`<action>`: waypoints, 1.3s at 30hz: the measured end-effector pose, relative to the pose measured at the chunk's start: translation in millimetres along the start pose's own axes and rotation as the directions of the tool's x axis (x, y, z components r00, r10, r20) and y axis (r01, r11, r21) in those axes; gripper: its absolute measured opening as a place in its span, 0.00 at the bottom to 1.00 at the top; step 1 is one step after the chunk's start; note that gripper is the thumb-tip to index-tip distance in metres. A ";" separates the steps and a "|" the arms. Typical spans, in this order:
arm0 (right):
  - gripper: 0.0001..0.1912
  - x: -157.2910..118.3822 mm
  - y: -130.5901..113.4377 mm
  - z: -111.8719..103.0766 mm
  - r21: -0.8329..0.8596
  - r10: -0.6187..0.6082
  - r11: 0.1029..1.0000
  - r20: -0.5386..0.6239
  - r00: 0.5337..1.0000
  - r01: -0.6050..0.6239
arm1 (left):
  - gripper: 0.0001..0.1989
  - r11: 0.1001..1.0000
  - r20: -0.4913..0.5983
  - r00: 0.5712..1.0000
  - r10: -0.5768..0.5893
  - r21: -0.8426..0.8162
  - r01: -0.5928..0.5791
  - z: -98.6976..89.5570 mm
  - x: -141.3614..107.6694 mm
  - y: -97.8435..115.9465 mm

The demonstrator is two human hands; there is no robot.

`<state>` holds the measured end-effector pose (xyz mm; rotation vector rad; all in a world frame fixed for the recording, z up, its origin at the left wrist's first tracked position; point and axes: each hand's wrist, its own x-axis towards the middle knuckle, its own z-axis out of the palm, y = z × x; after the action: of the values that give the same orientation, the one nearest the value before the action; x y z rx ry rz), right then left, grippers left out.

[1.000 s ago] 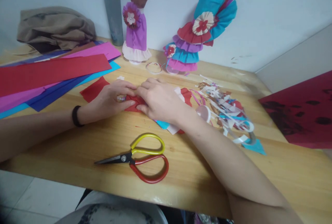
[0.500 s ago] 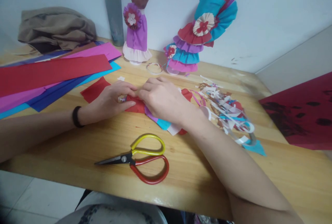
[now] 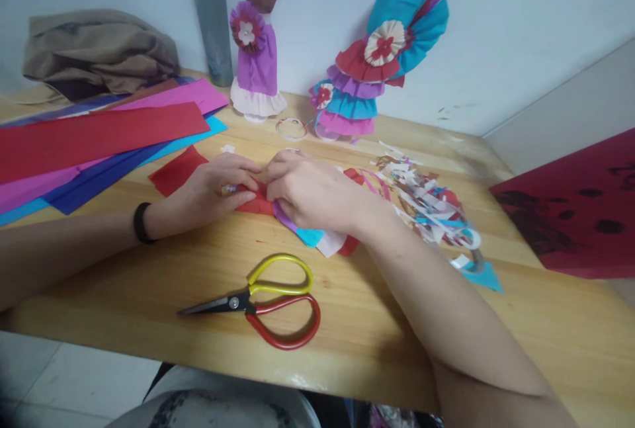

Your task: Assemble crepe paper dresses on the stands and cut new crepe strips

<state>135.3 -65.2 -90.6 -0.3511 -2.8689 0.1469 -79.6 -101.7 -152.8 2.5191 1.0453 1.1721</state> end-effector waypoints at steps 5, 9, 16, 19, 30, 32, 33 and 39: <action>0.16 -0.5 2.0 -6.2 0.010 -0.012 1.000 0.035 0.999 0.012 | 0.03 1.000 0.000 1.000 -0.007 0.009 0.007 0.9 -0.2 -1.2; 0.16 -0.6 2.2 -9.2 0.069 -0.015 0.998 0.070 0.997 0.011 | 0.03 1.000 0.021 1.000 -0.009 0.026 0.008 0.7 -0.3 -1.2; 0.17 -0.2 5.0 -5.8 0.056 0.010 0.998 0.017 1.000 -0.011 | 0.04 0.997 0.034 0.999 0.039 0.059 -0.041 -1.5 1.0 -1.2; 0.15 0.3 4.8 -2.8 0.075 -0.007 0.997 0.080 0.997 0.001 | 0.05 0.996 0.043 0.997 0.066 0.062 -0.068 -1.7 2.0 -1.3; 0.16 -12.5 11.2 -22.7 -0.093 0.099 0.988 -0.258 0.961 -0.126 | 0.09 0.999 -0.012 0.999 0.046 -0.022 -0.047 -5.2 5.3 6.2; 0.16 -13.2 11.8 -24.1 -0.104 0.101 0.985 -0.297 0.950 -0.138 | 0.09 0.997 -0.048 0.999 0.025 -0.074 -0.029 -6.7 6.5 8.1; 0.16 -13.5 12.1 -24.6 -0.105 0.100 0.985 -0.314 0.944 -0.139 | 0.09 0.995 -0.061 0.998 0.005 -0.096 -0.011 -7.2 7.0 8.4; 0.15 -15.8 13.1 -30.8 -0.088 0.153 0.976 -0.363 0.919 -0.197 | 0.08 0.997 -0.028 0.998 0.057 -0.056 -0.059 -7.3 8.5 4.5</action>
<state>161.0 -54.3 -66.2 -0.5949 -2.4911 -0.0582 -78.8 -100.3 -140.8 2.5126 0.9368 1.2359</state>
